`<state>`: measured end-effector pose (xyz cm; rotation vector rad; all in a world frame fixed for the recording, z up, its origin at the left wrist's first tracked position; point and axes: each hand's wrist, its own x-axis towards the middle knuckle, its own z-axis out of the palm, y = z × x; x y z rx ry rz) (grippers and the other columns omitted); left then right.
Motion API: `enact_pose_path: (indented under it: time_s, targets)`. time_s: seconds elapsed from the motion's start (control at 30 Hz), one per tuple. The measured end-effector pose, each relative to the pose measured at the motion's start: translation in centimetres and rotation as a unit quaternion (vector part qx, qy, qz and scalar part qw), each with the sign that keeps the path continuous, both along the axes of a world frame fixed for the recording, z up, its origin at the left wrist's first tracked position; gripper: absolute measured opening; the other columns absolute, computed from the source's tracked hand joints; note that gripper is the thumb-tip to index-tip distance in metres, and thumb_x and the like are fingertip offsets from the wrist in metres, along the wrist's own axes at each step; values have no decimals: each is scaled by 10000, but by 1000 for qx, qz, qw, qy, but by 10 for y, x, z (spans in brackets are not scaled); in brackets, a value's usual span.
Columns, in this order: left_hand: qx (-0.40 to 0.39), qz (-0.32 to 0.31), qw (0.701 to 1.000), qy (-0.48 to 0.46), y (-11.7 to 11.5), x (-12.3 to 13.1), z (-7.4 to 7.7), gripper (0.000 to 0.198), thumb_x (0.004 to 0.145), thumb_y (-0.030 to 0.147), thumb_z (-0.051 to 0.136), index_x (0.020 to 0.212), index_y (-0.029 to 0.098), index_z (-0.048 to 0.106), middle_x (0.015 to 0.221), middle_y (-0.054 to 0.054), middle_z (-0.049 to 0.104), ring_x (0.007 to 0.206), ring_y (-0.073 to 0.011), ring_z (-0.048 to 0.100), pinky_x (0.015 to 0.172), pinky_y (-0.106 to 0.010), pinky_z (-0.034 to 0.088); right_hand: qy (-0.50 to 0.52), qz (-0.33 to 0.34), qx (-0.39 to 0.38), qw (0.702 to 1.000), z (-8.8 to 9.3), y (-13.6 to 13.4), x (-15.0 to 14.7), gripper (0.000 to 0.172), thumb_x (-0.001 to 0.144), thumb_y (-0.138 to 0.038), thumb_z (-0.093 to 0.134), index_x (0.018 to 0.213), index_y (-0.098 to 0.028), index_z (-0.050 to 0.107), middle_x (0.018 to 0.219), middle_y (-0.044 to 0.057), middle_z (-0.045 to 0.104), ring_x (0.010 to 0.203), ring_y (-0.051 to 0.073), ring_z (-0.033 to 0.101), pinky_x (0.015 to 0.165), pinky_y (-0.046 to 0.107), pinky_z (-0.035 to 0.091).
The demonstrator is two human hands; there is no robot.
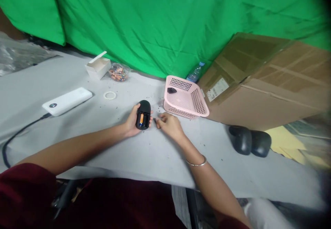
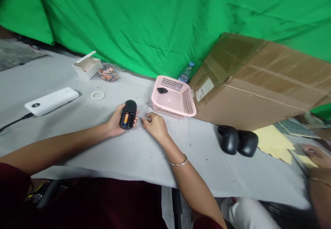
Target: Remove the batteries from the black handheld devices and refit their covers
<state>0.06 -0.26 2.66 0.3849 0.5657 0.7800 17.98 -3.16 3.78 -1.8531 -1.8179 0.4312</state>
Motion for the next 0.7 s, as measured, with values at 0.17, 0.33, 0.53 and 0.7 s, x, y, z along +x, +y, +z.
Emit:
enact_pose_path:
  time_s: [0.17,0.33,0.53,0.7]
  targets:
    - [3,-10,1000,0,1,0,2,583,925,536,303,1012,59,627,768,-150,625,627,-199,602,557,-303,514,-11,12,2,1000,-4,-3,-9,126,728,-203,609,840,-189,665,715,-3,649,661,142,584,607,246,391]
    - [34,-14,999,8,-2,5,0,550,936,516,292,841,90,628,697,-112,595,565,-176,561,539,-285,487,214,104,107,965,1,-14,-21,226,819,-295,613,1007,-168,616,773,14,646,666,128,625,630,246,497]
    - [29,-3,999,17,-4,9,-2,516,935,512,340,772,110,618,640,-60,556,538,-139,507,552,-241,454,255,150,136,945,-10,-24,-36,219,837,-308,658,1010,-197,580,890,21,663,696,125,644,654,251,529]
    - [9,-11,1000,5,-3,7,0,496,941,496,337,813,114,627,675,-67,583,574,-150,538,555,-236,456,173,125,201,956,-13,-19,-37,74,838,-260,649,871,-193,648,838,20,619,759,139,577,695,264,470]
